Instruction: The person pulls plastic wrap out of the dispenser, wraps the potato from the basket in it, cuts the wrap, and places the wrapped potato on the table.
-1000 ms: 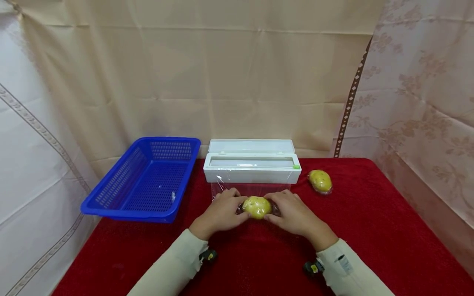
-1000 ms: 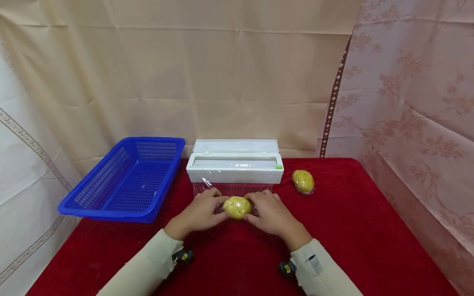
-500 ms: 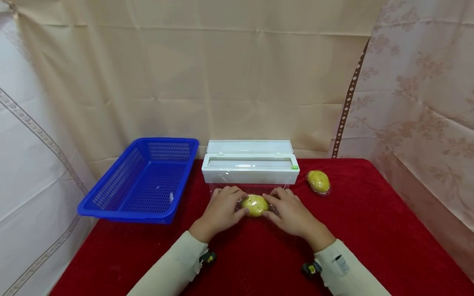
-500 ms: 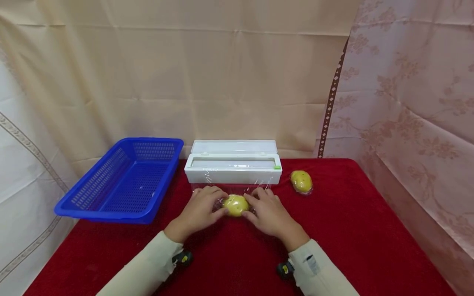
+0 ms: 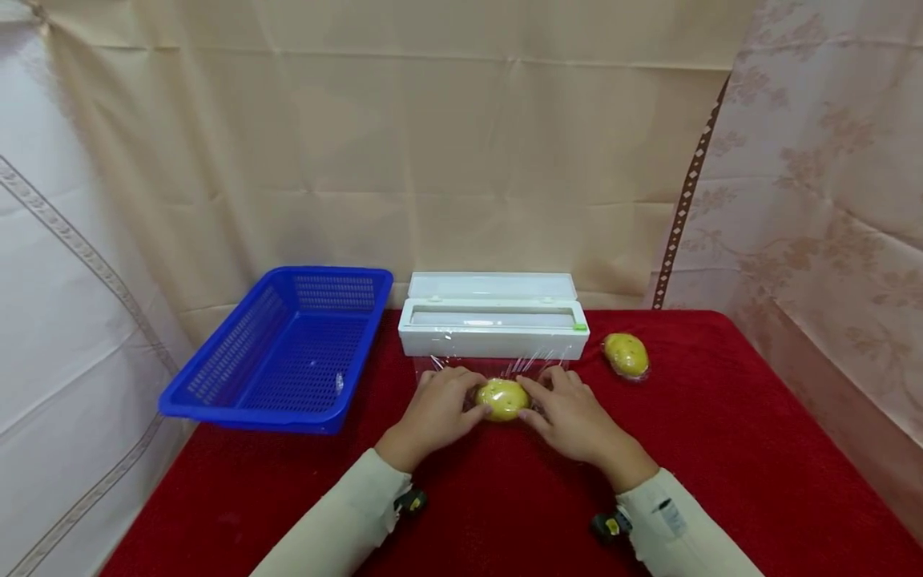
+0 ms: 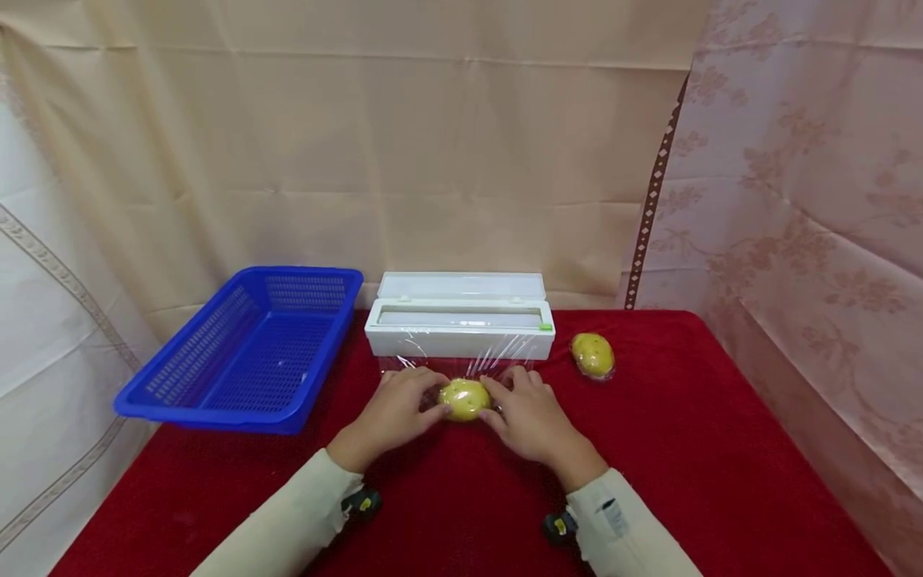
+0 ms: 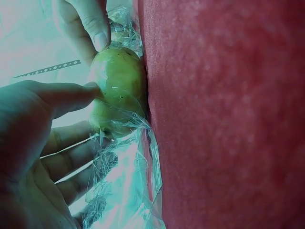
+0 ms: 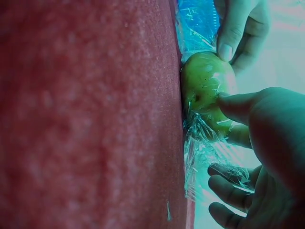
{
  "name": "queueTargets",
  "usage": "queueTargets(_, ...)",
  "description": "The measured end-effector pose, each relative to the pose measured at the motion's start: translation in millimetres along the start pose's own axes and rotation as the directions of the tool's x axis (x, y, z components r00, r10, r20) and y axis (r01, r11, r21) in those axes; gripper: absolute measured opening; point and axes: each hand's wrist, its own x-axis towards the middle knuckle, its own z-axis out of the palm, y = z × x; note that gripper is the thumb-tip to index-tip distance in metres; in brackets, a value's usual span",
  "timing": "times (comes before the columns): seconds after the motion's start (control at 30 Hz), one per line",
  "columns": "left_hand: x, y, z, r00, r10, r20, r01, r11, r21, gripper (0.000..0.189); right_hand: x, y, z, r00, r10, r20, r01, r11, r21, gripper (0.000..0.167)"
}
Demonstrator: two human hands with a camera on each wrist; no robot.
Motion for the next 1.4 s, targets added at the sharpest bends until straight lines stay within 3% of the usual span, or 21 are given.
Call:
queueTargets(0.2, 1.4, 3.9, -1.5, 0.999, -0.026, 0.02, 0.026, 1.0, 0.006, 0.039, 2.2, 7.5, 0.5, 1.0, -0.001, -0.01, 0.002, 0.998, 0.055, 0.058)
queueTargets(0.3, 2.1, 6.3, -3.1, 0.999, -0.027, 0.024, 0.027, 1.0, -0.006, 0.038, 5.2, 16.9, -2.6, 0.999, 0.02, -0.046, -0.012, 0.987, 0.161, 0.06)
queueTargets(0.4, 1.4, 6.1, -4.2, 0.999, -0.036, 0.026, 0.036, 0.999, 0.003, 0.038, 9.1, 29.2, -8.6, 0.989, 0.074, -0.13, -0.034, 0.957, 0.29, 0.055)
queueTargets(0.5, 0.7, 4.8, -4.1, 0.999, -0.038, 0.018, 0.038, 0.999, 0.011, 0.037, 13.3, 42.2, -18.6, 0.954, 0.178, -0.243, -0.072, 0.919, 0.388, 0.049)
queueTargets(0.6, -0.1, 3.9, -4.4, 1.0, -0.031, 0.007, 0.031, 1.0, 0.007, 0.037, 19.3, 55.0, -27.1, 0.902, 0.298, -0.314, -0.144, 0.89, 0.432, 0.056)
queueTargets(0.67, -0.1, 3.8, -4.6, 1.0, -0.029, 0.005, 0.029, 1.0, 0.003, 0.038, 25.1, 62.7, -31.0, 0.881, 0.371, -0.293, -0.206, 0.859, 0.47, 0.065)
queueTargets(0.73, -0.1, 4.8, -5.4, 1.0, -0.03, 0.002, 0.03, 1.0, 0.003, 0.039, 32.8, 70.7, -32.3, 0.874, 0.421, -0.243, -0.253, 0.82, 0.513, 0.073)
queueTargets(0.87, 0.6, 8.5, -6.1, 1.0, -0.027, 0.007, 0.027, 1.0, 0.01, 0.039, 48.3, 85.9, -27.9, 0.88, 0.456, -0.131, -0.273, 0.712, 0.647, 0.079)
queueTargets(0.97, 0.7, 10.3, -6.9, 1.0, -0.023, 0.015, 0.023, 1.0, 0.005, 0.039, 55.9, 93.1, -20.9, 0.893, 0.437, -0.11, -0.229, 0.65, 0.725, 0.077)
queueTargets(1.1, 0.3, 9.5, -8.0, 1.0, -0.022, -0.001, 0.022, 1.0, 0.0, 0.04, 59.5, 96.6, -12.2, 0.883, 0.451, -0.128, -0.227, 0.651, 0.724, 0.07)
queueTargets(1.23, 0.8, 9.3, -6.0, 1.0, -0.016, -0.015, 0.016, 1.0, 0.007, 0.038, 56.5, 100.6, -5.7, 0.854, 0.499, -0.149, -0.267, 0.665, 0.697, 0.062)
queueTargets(1.4, 1.2, 9.8, -10.3, 0.999, 0.013, -0.033, -0.012, 1.0, 0.01, 0.029, 55.3, 100.6, -0.1, 0.829, 0.525, -0.193, -0.261, 0.668, 0.696, 0.058)
